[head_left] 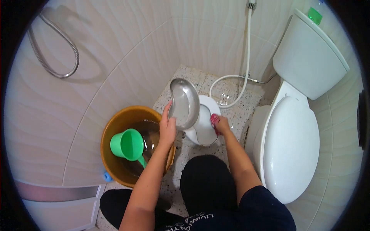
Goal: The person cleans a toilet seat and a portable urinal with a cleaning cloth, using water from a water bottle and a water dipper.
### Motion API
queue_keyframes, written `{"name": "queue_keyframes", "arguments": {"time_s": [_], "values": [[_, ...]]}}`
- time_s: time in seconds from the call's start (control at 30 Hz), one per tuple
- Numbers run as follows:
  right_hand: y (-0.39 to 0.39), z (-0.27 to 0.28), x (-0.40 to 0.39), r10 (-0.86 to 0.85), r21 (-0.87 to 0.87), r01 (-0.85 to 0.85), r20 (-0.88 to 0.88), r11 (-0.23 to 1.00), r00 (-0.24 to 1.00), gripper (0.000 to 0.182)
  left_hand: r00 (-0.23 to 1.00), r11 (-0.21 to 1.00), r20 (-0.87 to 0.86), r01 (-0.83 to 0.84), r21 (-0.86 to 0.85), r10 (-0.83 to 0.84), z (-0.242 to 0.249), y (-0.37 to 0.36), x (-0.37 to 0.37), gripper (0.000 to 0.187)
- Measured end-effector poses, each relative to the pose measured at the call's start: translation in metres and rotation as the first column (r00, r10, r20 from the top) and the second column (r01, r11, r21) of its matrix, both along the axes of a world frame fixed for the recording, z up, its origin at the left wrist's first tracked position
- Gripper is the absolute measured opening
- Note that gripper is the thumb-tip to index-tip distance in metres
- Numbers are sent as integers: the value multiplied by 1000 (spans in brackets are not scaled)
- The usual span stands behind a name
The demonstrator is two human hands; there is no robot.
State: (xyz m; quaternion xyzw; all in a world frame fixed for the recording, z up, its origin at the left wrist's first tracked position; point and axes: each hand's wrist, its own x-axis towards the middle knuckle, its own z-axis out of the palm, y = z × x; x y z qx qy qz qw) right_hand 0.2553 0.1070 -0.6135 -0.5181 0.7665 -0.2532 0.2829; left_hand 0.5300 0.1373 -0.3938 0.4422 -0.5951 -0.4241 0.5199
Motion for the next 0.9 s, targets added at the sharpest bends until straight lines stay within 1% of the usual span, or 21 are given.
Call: {"name": "queue_keyframes", "arguments": {"time_s": [0.07, 0.1, 0.13, 0.2, 0.23, 0.27, 0.3, 0.33, 0.37, 0.4, 0.47, 0.5, 0.53, 0.57, 0.63, 0.67, 0.73, 0.77, 0.8, 0.87, 0.9], "values": [[6, -12, 12, -19, -62, -2, -331, 998, 943, 32, 1000, 1000, 6, 12, -3, -12, 9, 3, 0, 55], [7, 31, 24, -86, 44, 105, -312, 993, 946, 32, 1000, 1000, 22, 10, 13, -10, 12, 5, 0, 56], [-6, 45, 20, -95, 32, 111, -318, 993, 943, 32, 1000, 1000, 14, 15, 1, -15, 11, 5, 0, 56], [-43, 75, 5, -53, -86, 33, -243, 996, 969, 29, 1000, 1000, 1, 0, 12, 0, 10, 5, 0, 57], [-59, 115, 2, -154, -334, 93, -162, 938, 975, 26, 1000, 1000, 14, -5, -1, 5, 11, 6, 0, 59], [-77, 162, -3, -229, -559, 158, -58, 814, 972, 24, 1000, 1000, 8, 1, -14, -1, 12, 7, 0, 59], [-100, 195, -15, -319, -689, 194, -57, 699, 946, 19, 1000, 1000, 11, 4, -8, -4, 13, 8, 1, 59], [-119, 227, -28, -309, -853, 165, 4, 496, 951, 18, 1000, 1000, 15, 6, 0, -6, 14, 9, 1, 60], [-137, 262, -45, -274, -893, 156, 39, 422, 961, 23, 1000, 1000, -1, -5, -17, 5, 11, 8, 0, 61], [-153, 301, -56, -262, -910, 211, 118, 358, 958, 26, 1000, 1000, -9, -3, -30, 3, 11, 8, 0, 61], [-185, 363, -87, -218, -899, 326, 269, 291, 938, 34, 1000, 1000, 4, -9, -29, 9, 12, 9, 0, 61], [-207, 385, -107, -251, -883, 374, 308, 283, 918, 42, 1000, 1000, 8, -21, 16, 21, 18, 11, -1, 62], [-225, 406, -127, -280, -865, 419, 345, 274, 896, 51, 1000, 1000, -5, -25, 5, 25, 17, 11, -1, 62], [-236, 426, -141, -272, -874, 407, 337, 266, 901, 51, 1000, 1000, -19, -18, 16, 18, 16, 11, 0, 62], [-250, 461, -163, -385, -808, 433, 281, 400, 879, 66, 999, 1000, -46, -18, 19, 19, 14, 11, 0, 62], [-256, 472, -171, -374, -817, 419, 273, 397, 886, 66, 999, 999, -25, -31, 19, 31, 14, 11, 0, 63], [-272, 490, -182, -213, -749, 403, 343, 526, 915, 76, 998, 998, -14, -57, 15, 57, 17, 11, 0, 63], [-281, 493, -184, -220, -776, 387, 319, 497, 922, 69, 999, 998, -28, -36, 44, 38, 20, 11, 0, 64], [-284, 500, -186, -207, -781, 373, 310, 501, 928, 69, 999, 997, -41, -16, 74, 19, 20, 11, 0, 64], [-283, 507, -189, -201, -752, 298, 222, 588, 954, 54, 999, 998, -15, -39, 49, 40, 15, 10, 2, 64], [-292, 507, -199, -186, -753, 283, 214, 594, 959, 54, 999, 998, 14, -51, 21, 50, 13, 9, 3, 64]]}}
